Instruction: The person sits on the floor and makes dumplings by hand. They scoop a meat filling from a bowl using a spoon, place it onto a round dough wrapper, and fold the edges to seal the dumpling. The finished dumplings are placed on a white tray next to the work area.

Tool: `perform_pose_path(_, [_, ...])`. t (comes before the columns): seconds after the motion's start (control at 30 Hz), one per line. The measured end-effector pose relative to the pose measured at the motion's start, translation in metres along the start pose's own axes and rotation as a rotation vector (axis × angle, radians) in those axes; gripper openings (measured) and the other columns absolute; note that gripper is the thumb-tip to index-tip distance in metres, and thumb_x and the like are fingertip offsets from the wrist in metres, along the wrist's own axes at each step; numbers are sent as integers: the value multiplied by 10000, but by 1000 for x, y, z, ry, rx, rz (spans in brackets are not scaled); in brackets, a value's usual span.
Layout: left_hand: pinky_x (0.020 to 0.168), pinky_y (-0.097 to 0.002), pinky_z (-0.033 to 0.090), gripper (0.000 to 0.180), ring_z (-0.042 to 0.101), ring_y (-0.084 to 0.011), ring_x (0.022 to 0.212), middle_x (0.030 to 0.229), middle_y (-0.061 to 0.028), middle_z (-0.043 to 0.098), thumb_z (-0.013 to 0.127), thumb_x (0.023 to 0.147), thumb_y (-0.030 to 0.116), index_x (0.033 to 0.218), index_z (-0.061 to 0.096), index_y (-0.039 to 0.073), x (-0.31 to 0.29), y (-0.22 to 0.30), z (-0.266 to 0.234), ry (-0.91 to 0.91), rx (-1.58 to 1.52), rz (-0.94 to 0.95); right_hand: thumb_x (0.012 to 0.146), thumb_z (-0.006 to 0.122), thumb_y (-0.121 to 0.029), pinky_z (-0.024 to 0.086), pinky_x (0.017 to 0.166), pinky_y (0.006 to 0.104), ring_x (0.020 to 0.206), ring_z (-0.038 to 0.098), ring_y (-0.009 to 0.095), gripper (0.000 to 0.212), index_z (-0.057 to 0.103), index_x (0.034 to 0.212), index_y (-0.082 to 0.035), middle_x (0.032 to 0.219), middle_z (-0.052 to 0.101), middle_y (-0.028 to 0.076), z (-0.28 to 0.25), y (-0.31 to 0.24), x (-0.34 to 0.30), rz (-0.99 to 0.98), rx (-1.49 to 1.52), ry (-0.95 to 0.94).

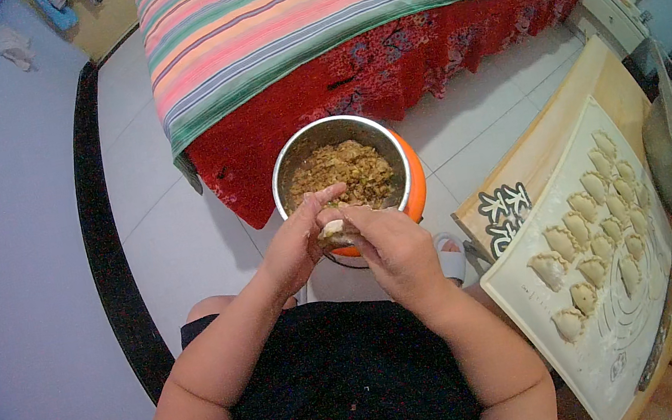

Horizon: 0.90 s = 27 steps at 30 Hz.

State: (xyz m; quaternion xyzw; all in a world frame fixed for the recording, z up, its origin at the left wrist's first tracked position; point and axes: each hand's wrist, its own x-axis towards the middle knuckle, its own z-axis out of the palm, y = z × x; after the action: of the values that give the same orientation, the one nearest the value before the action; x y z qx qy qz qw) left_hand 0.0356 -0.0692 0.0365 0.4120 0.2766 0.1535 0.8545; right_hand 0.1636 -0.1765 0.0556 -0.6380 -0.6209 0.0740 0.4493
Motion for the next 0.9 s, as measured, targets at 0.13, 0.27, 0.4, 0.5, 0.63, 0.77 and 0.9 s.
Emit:
perform_pose_path(0.13, [939,-363,426,527,550,-209,1079,1191,-149,555,240,995,392,1368,294,25,-1,-2,0,-7,62,26,739,625,16,506,671,363,799,621,289,351,590,1079,-66,925,643,124,3,0,0,-68,-69,4])
perform_pose_path(0.27, [934,-365,431,528,549,-209,1076,1168,-152,561,249,994,391,1365,304,20,3,-9,-6,-42,176,87,734,615,0,511,669,358,789,623,274,375,576,1100,-75,952,643,113,3,-1,0,-127,-185,-15])
perform_pose_path(0.4, [882,-308,460,536,550,-161,1043,1166,-115,552,269,989,418,1325,382,16,-3,-3,-2,-46,58,-39,725,608,-2,517,668,357,788,628,260,399,564,1113,-85,976,641,104,5,-2,-1,-135,-259,-37])
perform_pose_path(0.5, [867,-341,492,555,580,-218,1034,1154,-151,563,229,987,430,1316,376,7,-1,0,-4,-37,-16,-110,736,594,4,515,679,372,783,631,273,417,560,1143,-77,958,646,121,6,1,-3,-157,-313,-76])
perform_pose_path(0.63, [885,-349,505,592,571,-246,1073,1197,-168,540,197,981,447,1280,410,-17,4,3,-13,-64,-181,-174,793,570,8,512,753,345,840,649,273,427,527,1214,-48,970,654,149,2,8,-5,108,-56,-2])
perform_pose_path(0.77, [908,-357,502,614,544,-260,1126,1220,-182,526,188,977,456,1273,411,-33,3,6,-12,-70,-221,-177,822,589,-19,481,848,331,967,630,268,418,516,1233,-35,1058,634,165,2,15,-4,367,246,10])
perform_pose_path(0.9, [904,-361,501,605,546,-253,1118,1230,-171,520,190,978,454,1298,385,-22,3,4,-15,-111,-267,-177,744,673,-28,459,885,355,1026,587,291,493,532,1217,-40,1100,609,167,1,13,-5,277,183,-126])
